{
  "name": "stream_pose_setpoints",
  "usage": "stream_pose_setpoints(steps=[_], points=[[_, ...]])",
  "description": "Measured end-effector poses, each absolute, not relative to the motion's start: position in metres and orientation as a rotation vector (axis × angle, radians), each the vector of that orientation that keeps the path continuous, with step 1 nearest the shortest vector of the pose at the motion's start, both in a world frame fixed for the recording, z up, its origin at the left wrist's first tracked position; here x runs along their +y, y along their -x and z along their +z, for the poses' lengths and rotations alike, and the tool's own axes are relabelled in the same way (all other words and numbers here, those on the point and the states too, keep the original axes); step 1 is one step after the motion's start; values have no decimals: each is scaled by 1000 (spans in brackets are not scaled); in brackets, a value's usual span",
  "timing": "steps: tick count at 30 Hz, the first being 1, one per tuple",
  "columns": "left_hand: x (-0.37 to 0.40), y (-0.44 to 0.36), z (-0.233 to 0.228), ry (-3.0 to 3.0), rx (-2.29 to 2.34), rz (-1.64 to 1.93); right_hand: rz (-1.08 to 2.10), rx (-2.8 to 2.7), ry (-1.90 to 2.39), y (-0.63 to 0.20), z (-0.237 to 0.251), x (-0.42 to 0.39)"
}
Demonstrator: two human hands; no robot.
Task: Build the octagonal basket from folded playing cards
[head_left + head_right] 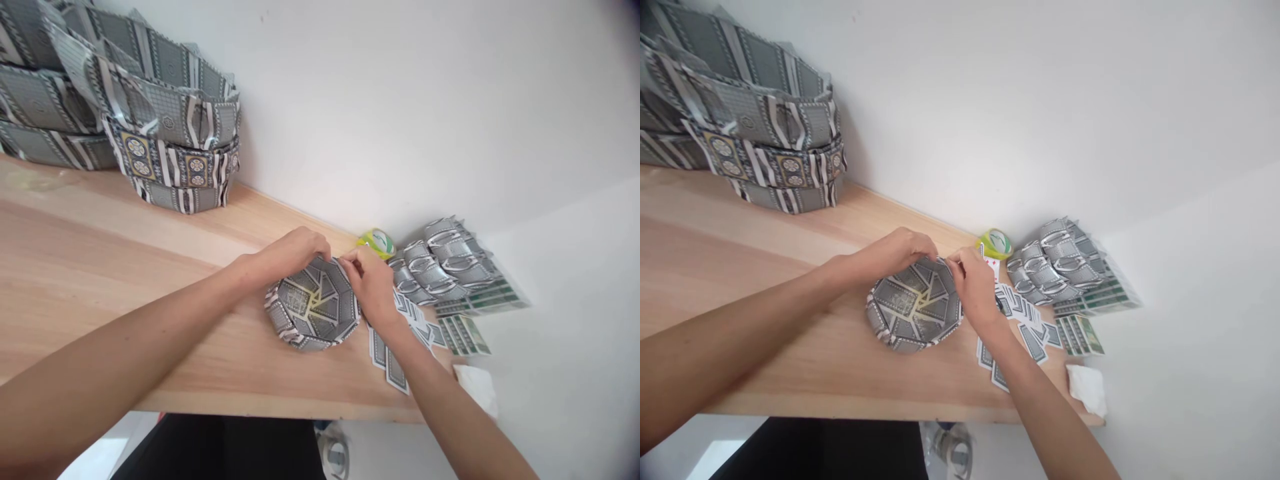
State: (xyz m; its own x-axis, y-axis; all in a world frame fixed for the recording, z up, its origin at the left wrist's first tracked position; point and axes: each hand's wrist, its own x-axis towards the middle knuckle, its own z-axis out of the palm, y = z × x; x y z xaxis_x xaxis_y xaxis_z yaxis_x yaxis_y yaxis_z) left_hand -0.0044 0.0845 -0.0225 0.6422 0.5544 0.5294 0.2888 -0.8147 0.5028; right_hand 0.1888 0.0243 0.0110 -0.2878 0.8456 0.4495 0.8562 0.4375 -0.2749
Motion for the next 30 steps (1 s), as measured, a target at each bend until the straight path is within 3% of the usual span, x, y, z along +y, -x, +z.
stream_pose_setpoints(steps=[18, 30], points=[[70, 5, -5, -2522, 814, 897, -67, -2344, 1414, -187, 18, 27], [71, 2, -3, -2533, 909, 863, 279, -2086, 1480, -206, 20, 28]])
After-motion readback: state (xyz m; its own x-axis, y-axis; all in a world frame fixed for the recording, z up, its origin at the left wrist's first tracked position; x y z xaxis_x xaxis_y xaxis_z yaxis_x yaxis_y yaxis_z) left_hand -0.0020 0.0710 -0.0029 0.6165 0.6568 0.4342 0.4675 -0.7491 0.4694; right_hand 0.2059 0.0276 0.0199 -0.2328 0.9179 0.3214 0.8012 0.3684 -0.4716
